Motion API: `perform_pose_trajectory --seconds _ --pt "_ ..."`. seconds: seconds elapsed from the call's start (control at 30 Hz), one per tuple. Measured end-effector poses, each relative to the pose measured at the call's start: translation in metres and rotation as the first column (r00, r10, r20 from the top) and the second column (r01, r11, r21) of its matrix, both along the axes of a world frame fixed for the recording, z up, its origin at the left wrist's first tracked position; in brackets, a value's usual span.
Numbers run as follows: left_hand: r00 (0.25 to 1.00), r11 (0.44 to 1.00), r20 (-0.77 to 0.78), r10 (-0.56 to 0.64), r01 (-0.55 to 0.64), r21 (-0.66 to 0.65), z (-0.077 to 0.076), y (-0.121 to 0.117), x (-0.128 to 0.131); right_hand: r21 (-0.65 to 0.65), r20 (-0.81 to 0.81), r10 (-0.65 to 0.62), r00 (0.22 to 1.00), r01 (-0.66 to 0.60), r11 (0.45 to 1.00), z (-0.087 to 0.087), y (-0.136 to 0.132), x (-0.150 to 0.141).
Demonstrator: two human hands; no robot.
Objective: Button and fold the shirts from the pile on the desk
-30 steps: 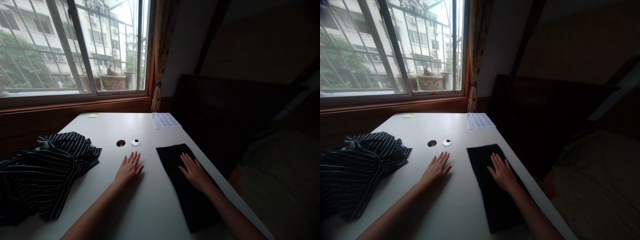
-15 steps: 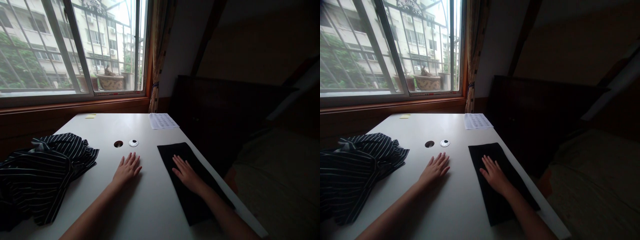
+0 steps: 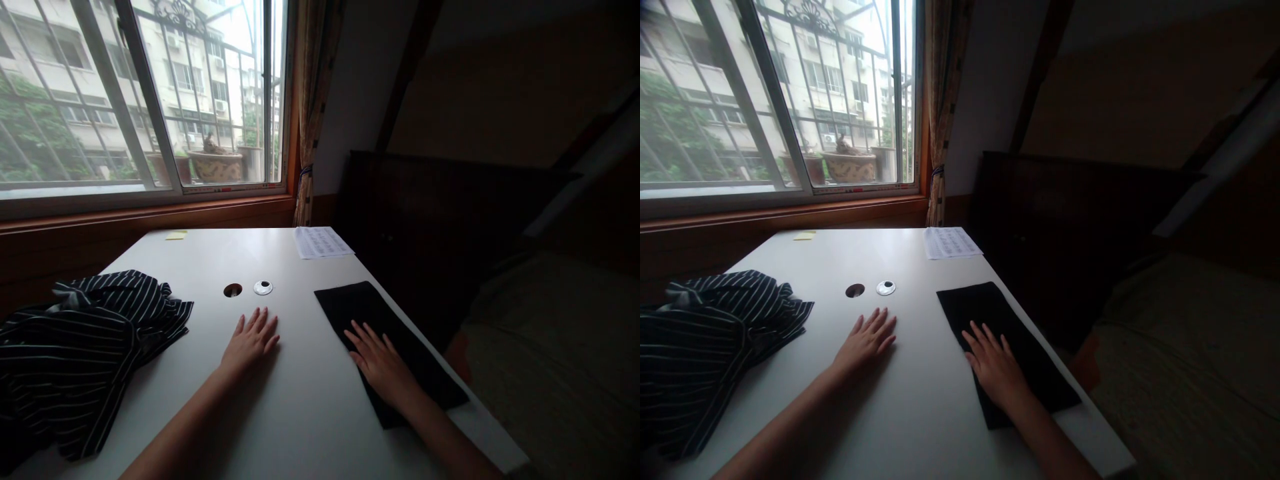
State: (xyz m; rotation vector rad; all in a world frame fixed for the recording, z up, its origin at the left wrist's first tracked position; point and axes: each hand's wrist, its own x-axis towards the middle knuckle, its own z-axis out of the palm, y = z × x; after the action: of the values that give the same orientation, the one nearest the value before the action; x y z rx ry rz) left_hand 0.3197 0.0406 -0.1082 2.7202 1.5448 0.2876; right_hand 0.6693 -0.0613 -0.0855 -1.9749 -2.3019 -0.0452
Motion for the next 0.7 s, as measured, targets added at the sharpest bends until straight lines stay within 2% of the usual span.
perform_pose_trajectory --seconds 0.13,0.27,0.47,0.7 --pt "1.0 1.0 -0.022 0.005 -0.005 -0.004 0.003 -0.001 0.001 -0.009 0.014 -0.06 0.998 0.06 0.998 0.001 0.026 0.031" --pt "1.0 1.0 -0.025 0.002 -0.002 -0.023 0.006 -0.001 0.001 -0.036 -0.001 -0.052 0.999 0.052 0.998 0.004 0.038 0.043" --pt "1.0 0.999 -0.027 -0.009 0.008 -0.034 0.005 -0.001 0.0 -0.05 -0.054 0.028 0.998 -0.031 0.998 0.006 0.016 0.036" --pt "1.0 0.999 -0.021 -0.006 0.005 -0.049 0.008 -0.002 0.003 -0.072 -0.057 0.031 0.998 -0.035 0.997 0.006 0.004 0.033"
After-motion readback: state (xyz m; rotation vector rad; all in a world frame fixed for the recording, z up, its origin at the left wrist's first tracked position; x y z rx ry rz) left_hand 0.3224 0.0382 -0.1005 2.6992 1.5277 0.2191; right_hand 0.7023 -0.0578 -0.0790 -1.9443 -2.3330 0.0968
